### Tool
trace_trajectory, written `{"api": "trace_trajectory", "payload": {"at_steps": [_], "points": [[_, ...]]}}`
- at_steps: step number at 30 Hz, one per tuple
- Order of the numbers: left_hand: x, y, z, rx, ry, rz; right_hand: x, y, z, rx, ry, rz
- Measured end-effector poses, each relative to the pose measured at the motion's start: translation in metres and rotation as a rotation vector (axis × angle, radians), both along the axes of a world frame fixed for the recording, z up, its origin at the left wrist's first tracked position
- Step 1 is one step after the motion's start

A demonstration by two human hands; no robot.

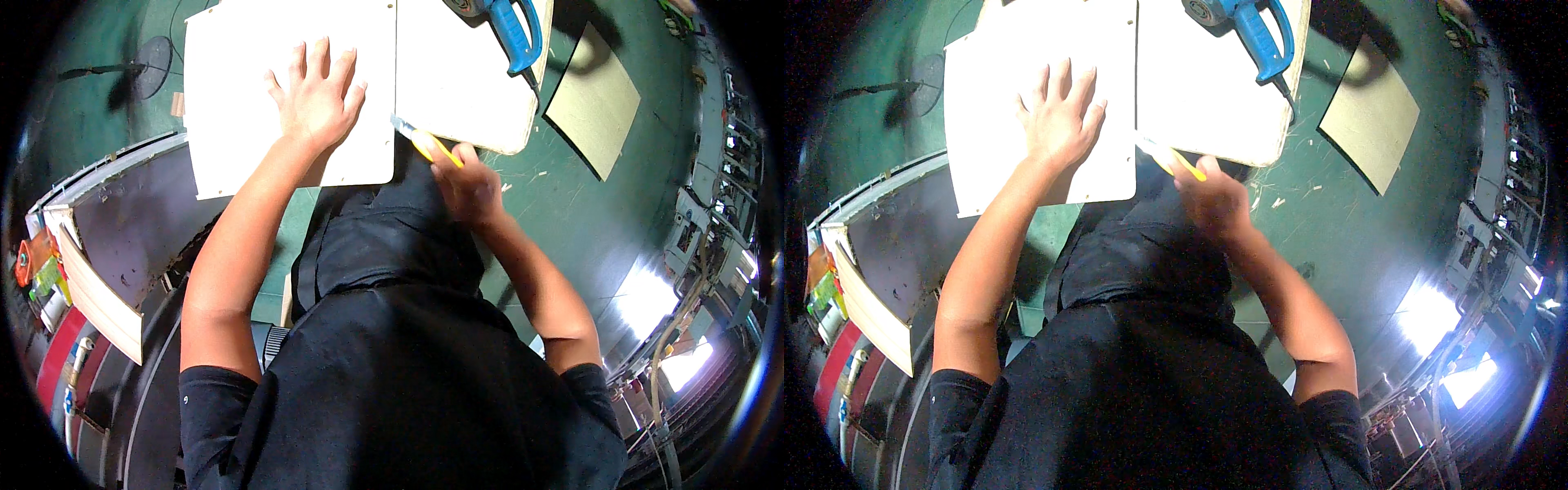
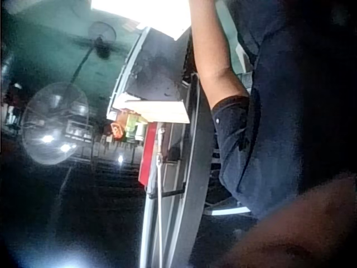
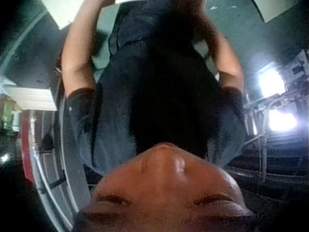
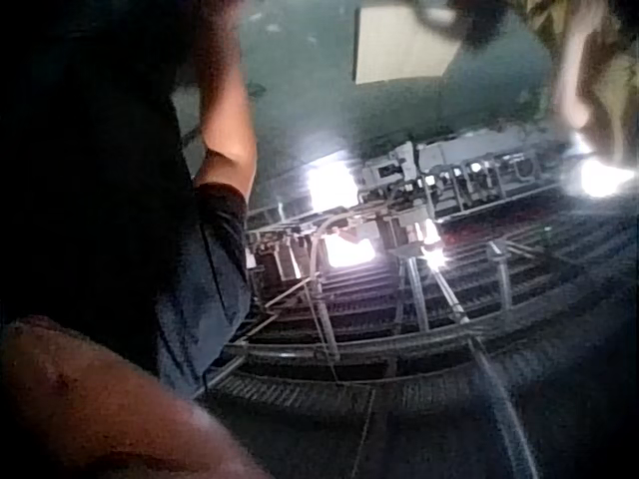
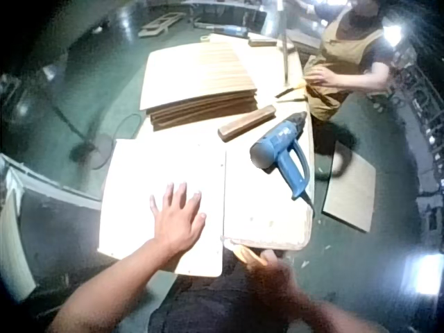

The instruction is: The person sands a rectangular wooden board using a heat gun and a sanding block. They also use a utility knife to trim the edges of the board. The person flips the board over to work on different sides and stacks the finished pieces on the table.

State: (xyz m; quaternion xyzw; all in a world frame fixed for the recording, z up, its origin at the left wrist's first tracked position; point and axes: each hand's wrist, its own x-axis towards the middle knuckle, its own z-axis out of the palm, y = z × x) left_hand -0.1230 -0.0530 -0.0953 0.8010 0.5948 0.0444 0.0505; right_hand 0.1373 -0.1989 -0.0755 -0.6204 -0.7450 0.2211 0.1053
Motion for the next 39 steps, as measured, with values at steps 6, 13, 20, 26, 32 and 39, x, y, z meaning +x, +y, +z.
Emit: {"api": "trace_trajectory", "payload": {"at_steps": [6, 13, 20, 26, 32, 39], "points": [[0.002, 0.001, 0.003, -0.015, 0.015, 0.007, 0.002, -0.005, -0.002, -0.051, -0.003, 0.028], [-0.002, -0.006, 0.006, -0.056, 0.014, -0.006, 0.003, -0.032, -0.002, -0.013, -0.005, 0.076], [-0.008, -0.013, 0.011, -0.079, 0.007, -0.069, -0.008, -0.053, -0.003, -0.109, 0.074, 0.014], [-0.009, -0.014, 0.008, -0.082, 0.001, -0.073, -0.012, -0.037, -0.003, -0.013, 0.026, -0.003], [-0.010, -0.014, 0.009, -0.089, 0.000, -0.075, -0.006, 0.003, -0.004, 0.147, 0.083, -0.012], [-0.008, -0.015, 0.009, -0.090, 0.013, -0.075, -0.001, -0.041, -0.012, -0.068, -0.020, 0.028]]}}
